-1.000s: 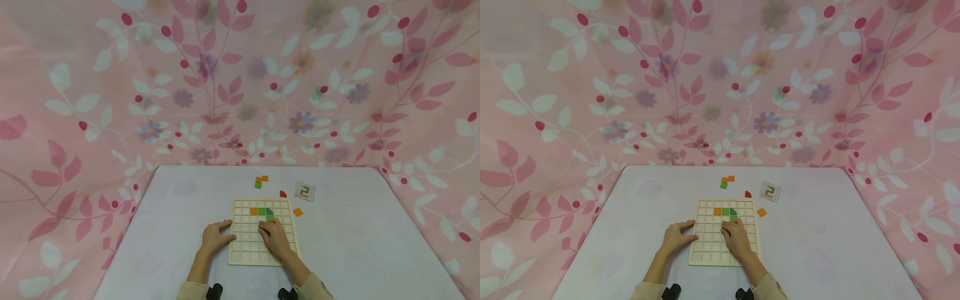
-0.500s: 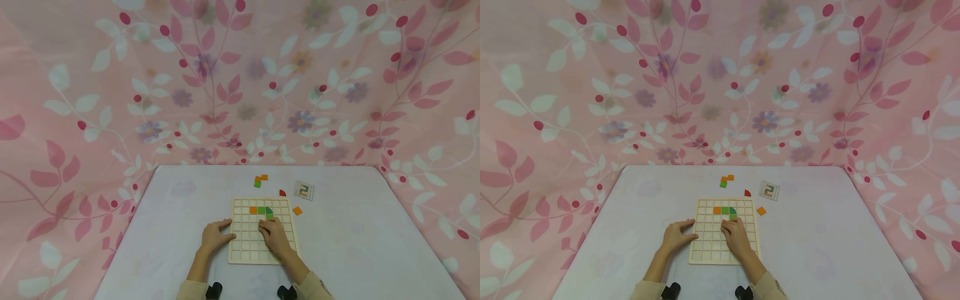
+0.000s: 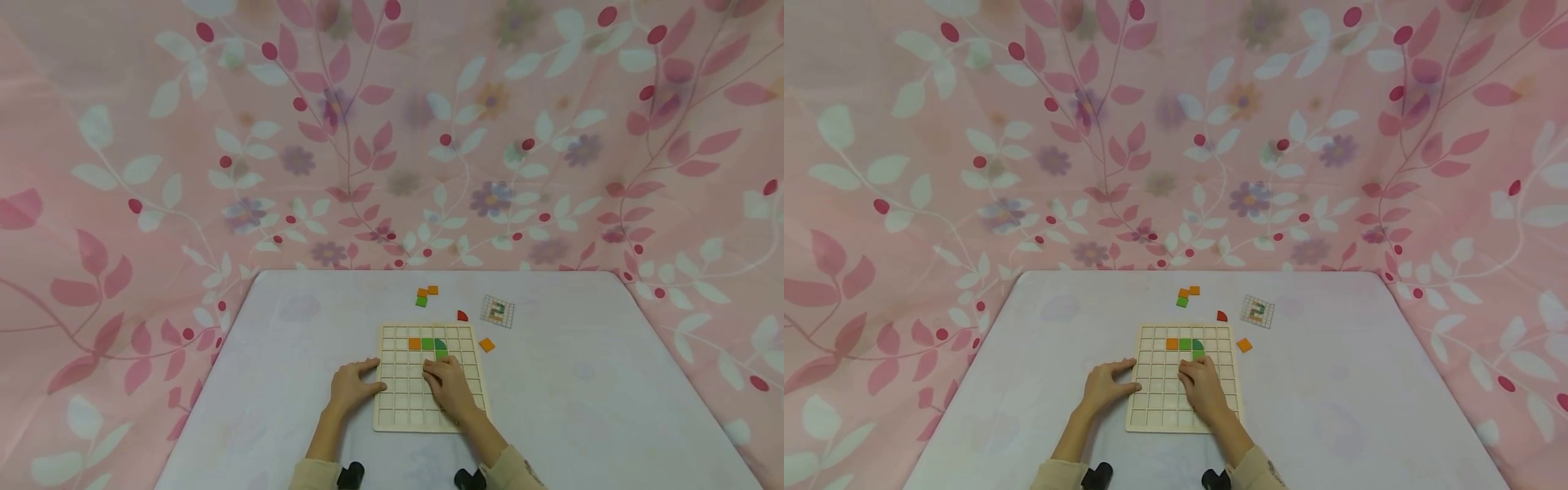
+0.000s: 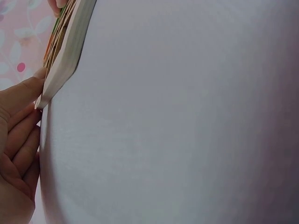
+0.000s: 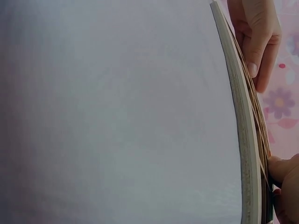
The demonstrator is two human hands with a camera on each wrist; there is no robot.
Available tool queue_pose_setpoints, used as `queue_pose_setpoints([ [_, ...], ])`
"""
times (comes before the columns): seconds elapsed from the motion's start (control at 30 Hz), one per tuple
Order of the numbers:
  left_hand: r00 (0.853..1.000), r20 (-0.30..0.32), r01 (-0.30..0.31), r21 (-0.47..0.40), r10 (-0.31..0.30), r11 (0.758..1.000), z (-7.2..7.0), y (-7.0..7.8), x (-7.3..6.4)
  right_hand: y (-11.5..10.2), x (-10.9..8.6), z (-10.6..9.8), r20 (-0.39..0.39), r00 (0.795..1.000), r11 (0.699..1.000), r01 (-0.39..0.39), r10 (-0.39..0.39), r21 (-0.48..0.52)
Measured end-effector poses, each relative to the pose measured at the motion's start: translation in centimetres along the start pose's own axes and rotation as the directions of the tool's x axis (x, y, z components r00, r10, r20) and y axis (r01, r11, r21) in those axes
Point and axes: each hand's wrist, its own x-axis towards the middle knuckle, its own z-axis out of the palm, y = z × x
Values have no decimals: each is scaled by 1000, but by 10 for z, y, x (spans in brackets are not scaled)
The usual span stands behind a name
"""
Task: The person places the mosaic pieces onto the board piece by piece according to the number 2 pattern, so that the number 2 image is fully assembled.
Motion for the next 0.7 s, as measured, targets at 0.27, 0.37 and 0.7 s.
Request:
queue_pose_setpoints([
  [0.27, 1000, 0, 3, 8, -3, 1000, 1, -3, 0, -3, -2, -2, -19, 998, 998, 57, -57, -10],
  [0.37, 1000, 3, -4, 6, 4, 1000, 1, -3, 0, -3, -2, -2, -33, 997, 998, 64, -64, -12],
  [0.7, 1000, -7, -4, -1, 4, 1000, 2, -3, 1, 0, -2, 3, -95, 992, 996, 84, -85, -11],
])
